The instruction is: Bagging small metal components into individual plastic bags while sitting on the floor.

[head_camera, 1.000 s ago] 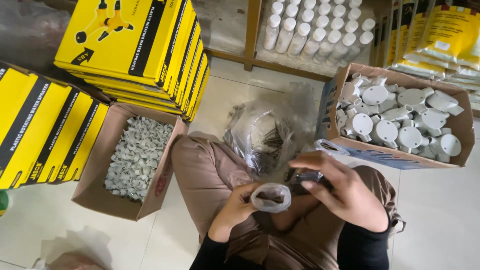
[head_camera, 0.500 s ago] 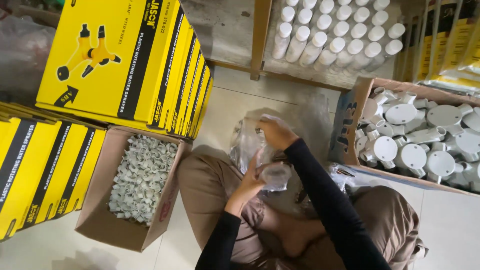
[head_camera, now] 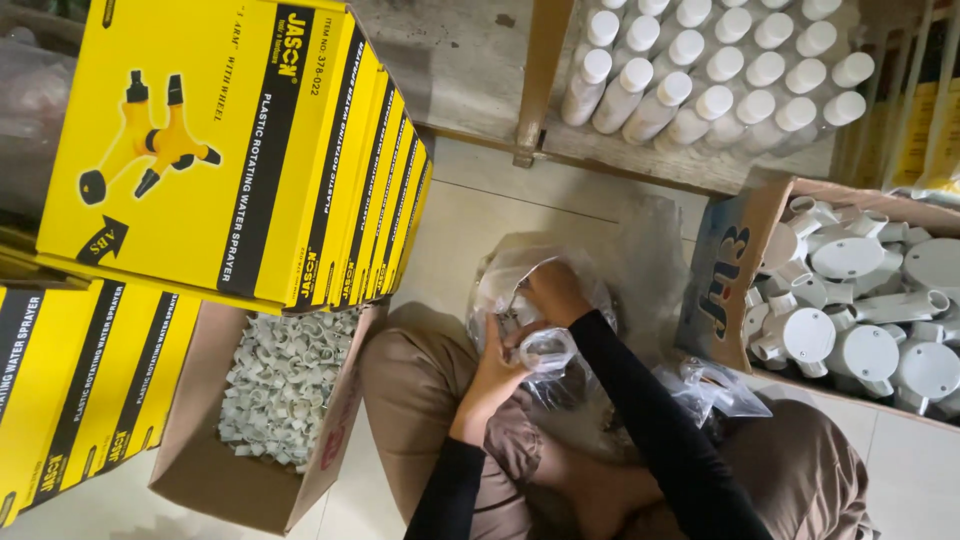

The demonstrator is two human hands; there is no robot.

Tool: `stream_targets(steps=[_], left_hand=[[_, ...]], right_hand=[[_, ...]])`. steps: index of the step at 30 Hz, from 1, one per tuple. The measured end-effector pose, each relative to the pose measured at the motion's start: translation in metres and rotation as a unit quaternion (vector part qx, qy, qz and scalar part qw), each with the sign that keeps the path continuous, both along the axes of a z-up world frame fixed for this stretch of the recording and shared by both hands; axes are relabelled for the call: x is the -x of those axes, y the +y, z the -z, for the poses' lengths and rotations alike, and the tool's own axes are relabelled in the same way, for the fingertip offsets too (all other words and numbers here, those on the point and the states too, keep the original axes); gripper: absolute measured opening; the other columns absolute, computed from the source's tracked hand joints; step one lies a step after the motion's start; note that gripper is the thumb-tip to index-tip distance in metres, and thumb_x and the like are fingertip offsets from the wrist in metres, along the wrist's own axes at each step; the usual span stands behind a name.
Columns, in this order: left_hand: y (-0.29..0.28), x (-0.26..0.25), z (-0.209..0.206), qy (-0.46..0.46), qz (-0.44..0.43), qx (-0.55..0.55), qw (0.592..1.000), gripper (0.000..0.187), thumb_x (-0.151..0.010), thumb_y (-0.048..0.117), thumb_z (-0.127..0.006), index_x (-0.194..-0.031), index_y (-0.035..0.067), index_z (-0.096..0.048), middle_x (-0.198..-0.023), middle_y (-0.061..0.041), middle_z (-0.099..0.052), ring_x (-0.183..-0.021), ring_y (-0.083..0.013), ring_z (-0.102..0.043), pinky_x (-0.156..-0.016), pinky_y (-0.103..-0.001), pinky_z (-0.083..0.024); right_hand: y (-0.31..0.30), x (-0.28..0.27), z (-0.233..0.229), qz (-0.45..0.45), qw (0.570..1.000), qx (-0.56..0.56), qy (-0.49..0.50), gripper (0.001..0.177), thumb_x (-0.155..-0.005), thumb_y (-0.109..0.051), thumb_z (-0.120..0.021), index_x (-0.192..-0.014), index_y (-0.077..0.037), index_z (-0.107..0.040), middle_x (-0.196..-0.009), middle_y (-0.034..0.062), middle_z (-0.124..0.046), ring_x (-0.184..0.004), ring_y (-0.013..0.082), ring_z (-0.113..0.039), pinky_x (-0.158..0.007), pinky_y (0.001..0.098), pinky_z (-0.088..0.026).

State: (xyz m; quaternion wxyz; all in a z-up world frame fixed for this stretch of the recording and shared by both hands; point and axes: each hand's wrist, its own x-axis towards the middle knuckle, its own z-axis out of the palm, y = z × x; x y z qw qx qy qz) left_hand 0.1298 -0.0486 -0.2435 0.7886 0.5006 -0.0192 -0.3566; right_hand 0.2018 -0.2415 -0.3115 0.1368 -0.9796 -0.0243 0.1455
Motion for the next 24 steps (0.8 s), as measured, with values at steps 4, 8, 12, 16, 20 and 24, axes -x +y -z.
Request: stream_targets(steps=[4,8,12,16,20,24], left_hand=[[0.002,0.009,0.035,0.014,-0.036,0.019,0.999,0.131,-0.082,-0.004,-0.079,-0.160,0.016,0.024,-0.143,-0.027,-0.055,-0.130,-0.0312,-0.056,-0.106,-0.041,-0.051],[0.003,0.010,0.040,0.009,-0.050,0.044,0.998,0.128,-0.084,-0.002,-0.080,-0.159,0.012,0.022,-0.142,-0.029,-0.056,-0.128,-0.0332,-0.058,-0.105,-0.043,-0.052],[0.012,0.005,0.005,0.018,-0.051,0.052,0.997,0.122,-0.085,0.002,-0.079,-0.161,0.009,0.016,-0.146,-0.028,-0.053,-0.132,-0.0320,-0.055,-0.105,-0.042,-0.052],[0.010,0.010,-0.051,-0.049,-0.026,-0.042,0.998,0.056,-0.092,0.035,-0.075,-0.136,0.001,-0.064,-0.122,-0.015,-0.070,-0.113,-0.0172,-0.060,-0.099,-0.035,-0.051],[0.022,0.029,-0.103,-0.045,-0.050,-0.059,0.996,0.022,-0.097,0.019,-0.070,-0.108,0.002,-0.077,-0.091,-0.004,-0.067,-0.088,-0.0123,-0.056,-0.086,-0.030,-0.048],[0.023,0.046,-0.118,-0.039,-0.067,-0.043,0.996,0.029,-0.099,0.025,-0.069,-0.114,0.001,-0.076,-0.100,-0.008,-0.073,-0.095,-0.0135,-0.062,-0.095,-0.035,-0.051]], right_hand=[[0.010,0.000,0.002,0.079,0.995,0.005,0.058,0.045,-0.097,-0.052,-0.058,-0.088,-0.011,-0.076,-0.088,0.0123,-0.076,-0.094,0.0333,-0.076,-0.086,0.0509,-0.058],[0.005,-0.001,0.043,0.127,0.989,0.008,0.081,0.040,-0.097,-0.049,-0.057,-0.094,-0.017,-0.080,-0.091,0.0099,-0.078,-0.098,0.0325,-0.077,-0.085,0.0518,-0.058],[0.006,0.024,-0.028,0.161,0.982,-0.032,0.094,0.038,-0.100,-0.053,-0.052,-0.117,-0.029,-0.076,-0.094,0.0082,-0.080,-0.099,0.0333,-0.077,-0.089,0.0478,-0.060],[-0.009,0.082,-0.100,0.219,0.954,-0.201,-0.028,0.018,-0.094,-0.023,-0.068,-0.105,-0.011,-0.075,-0.092,0.0162,-0.079,-0.092,0.0384,-0.075,-0.078,0.0506,-0.060],[-0.016,0.127,-0.200,0.241,0.930,-0.259,-0.097,0.013,-0.096,-0.018,-0.071,-0.104,-0.009,-0.077,-0.094,0.0139,-0.080,-0.088,0.0363,-0.077,-0.073,0.0440,-0.062],[-0.009,0.158,-0.286,0.204,0.934,-0.255,-0.144,0.013,-0.097,-0.016,-0.069,-0.108,-0.013,-0.076,-0.100,0.0090,-0.080,-0.093,0.0330,-0.077,-0.078,0.0444,-0.062]])
